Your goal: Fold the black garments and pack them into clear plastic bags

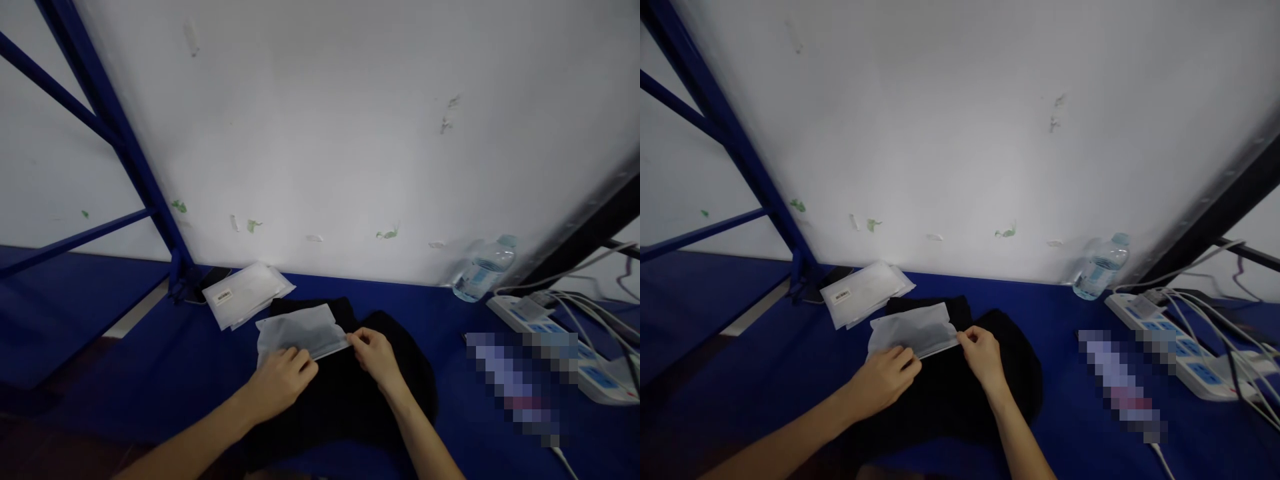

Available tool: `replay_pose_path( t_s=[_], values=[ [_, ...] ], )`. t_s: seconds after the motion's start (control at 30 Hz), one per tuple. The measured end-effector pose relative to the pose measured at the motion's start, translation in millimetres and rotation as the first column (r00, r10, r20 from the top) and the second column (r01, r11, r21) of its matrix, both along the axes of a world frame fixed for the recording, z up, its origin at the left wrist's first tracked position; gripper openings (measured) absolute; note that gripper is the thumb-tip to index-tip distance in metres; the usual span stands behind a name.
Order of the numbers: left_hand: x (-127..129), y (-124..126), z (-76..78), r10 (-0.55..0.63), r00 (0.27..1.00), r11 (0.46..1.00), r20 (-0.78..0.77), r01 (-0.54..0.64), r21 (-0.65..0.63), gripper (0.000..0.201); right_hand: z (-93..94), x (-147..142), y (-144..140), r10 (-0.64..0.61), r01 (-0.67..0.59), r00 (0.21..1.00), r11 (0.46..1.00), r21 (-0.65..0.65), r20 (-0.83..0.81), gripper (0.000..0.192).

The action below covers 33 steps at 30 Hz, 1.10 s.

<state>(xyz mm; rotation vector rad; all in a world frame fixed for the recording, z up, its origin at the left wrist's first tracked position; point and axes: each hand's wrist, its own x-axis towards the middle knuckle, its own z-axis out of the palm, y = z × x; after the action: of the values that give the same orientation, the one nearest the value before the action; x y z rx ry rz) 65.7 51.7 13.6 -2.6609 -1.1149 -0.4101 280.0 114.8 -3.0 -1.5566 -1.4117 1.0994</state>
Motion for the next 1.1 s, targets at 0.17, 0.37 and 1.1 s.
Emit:
replay_pose_path(
  t_s=[0.17,0.37,1.1],
  values=[
    [-28,-22,-0.5,0.027,0.995,0.998,-0.097,-0.022,0.056,0.020,1.8,-4,-2,-0.012,0.012,1.000,1.000,-0.005,0.021,0.024],
    [-47,-35,-11.4,0.060,0.986,0.996,-0.154,-0.049,0.073,0.020,6.4,3,-3,-0.007,0.007,0.997,1.000,0.007,0.081,0.026],
    [-28,16,-31.7,0.216,0.969,0.952,0.121,-0.182,-0.246,0.057,-1.8,-23,36,0.149,-0.240,0.841,0.964,0.112,0.520,0.022]
  ],
)
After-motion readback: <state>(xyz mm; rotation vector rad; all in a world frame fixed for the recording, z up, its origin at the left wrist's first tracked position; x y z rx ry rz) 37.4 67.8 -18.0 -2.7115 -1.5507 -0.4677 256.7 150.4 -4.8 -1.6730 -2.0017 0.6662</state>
